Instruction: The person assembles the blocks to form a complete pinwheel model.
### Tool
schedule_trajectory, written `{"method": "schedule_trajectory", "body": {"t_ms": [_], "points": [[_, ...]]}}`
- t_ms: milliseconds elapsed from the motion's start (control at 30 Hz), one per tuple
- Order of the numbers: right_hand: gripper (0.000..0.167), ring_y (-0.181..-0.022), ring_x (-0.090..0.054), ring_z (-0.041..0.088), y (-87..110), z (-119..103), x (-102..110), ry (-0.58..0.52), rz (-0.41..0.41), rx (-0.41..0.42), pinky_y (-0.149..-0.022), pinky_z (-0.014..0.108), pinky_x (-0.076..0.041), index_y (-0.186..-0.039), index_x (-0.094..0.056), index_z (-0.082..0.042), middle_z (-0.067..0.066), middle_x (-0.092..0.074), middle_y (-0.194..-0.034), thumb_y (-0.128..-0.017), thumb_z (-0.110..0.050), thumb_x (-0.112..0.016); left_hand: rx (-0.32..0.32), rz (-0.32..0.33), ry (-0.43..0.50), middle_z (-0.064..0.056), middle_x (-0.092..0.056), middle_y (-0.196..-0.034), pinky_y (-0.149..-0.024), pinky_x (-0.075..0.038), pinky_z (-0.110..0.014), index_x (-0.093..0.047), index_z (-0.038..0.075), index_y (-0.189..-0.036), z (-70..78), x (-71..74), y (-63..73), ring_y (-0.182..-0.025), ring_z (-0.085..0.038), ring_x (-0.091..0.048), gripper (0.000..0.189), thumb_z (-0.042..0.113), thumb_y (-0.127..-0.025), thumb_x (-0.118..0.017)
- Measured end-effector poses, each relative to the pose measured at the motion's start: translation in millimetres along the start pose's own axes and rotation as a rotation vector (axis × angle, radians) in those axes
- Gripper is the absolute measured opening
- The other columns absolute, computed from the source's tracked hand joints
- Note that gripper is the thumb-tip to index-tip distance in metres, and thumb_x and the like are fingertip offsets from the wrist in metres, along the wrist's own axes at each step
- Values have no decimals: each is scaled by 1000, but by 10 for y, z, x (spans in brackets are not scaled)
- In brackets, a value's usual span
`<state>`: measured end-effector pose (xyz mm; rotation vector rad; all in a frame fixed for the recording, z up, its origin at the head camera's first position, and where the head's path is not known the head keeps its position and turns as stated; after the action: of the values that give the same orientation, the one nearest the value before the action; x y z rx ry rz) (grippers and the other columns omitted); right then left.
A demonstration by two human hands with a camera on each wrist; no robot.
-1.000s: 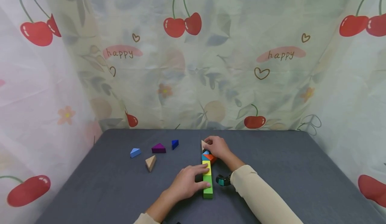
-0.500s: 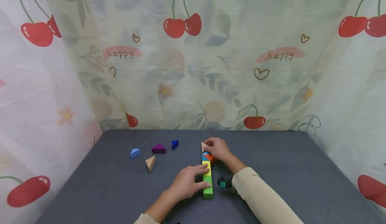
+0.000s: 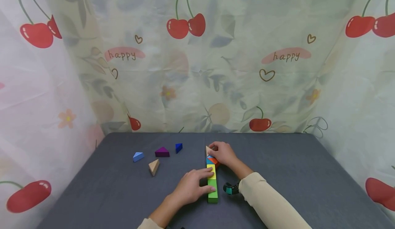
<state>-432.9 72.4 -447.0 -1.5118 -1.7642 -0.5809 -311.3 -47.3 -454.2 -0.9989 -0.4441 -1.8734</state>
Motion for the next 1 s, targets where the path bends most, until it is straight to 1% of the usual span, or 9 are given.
{"method": "schedule_trajectory", "body": {"t_ms": [267,467,700,867,1000], "points": [[23,-81,-61,16,1,37,-16,-4,7,4,-71,31,-52,-111,-71,-12,1,-69,-97,-92,-26,-69,0,-1,9,11,-50,-142,-101,-37,-54,-62,24,-133,-8,-3,-2,-126,-24,-49,55,52,-87,-67],[23,-81,-61,16,17,24,-8,-12,3,7,-70,31,-52,-110,-71,-12,1,-69,-97,-92,-25,-69,-9,3,3,11,-50,-142,-101,-38,-53,-62,24,-133,-5,-5,-5,-126,-24,-49,55,52,-87,-67],[23,-80,-61,16,28,18,1,-23,1,12,-69,29,-52,-110,-71,-11,1,-69,-97,-92,-25,-70,-1,3,5,10,-49,-143,-101,-37,-54,-62,24,-133,-10,-3,-2,-126,-25,-49,54,51,-87,-68],[21,-78,-61,16,44,27,38,-36,30,4,-67,30,-52,-107,-72,-10,2,-69,-95,-90,-24,-71,2,0,5,10,-49,-143,-101,-37,-55,-62,24,-133,-10,-4,-3,-127,-25,-49,54,52,-87,-67],[19,-77,-61,15,50,41,59,-25,53,-1,-67,30,-52,-104,-73,-10,2,-69,-92,-90,-23,-72,-3,6,0,9,-50,-142,-101,-37,-56,-62,24,-133,-7,-1,0,-126,-26,-49,54,52,-87,-67]]}}
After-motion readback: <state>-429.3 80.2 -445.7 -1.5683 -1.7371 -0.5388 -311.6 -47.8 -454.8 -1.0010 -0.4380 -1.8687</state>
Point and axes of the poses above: each hand's wrist, its own y-axis away from the middle knuckle, its own x-axis out of the back of the hand, z = x × y, the point moved 8 cm from there along -y, towards the middle knuckle
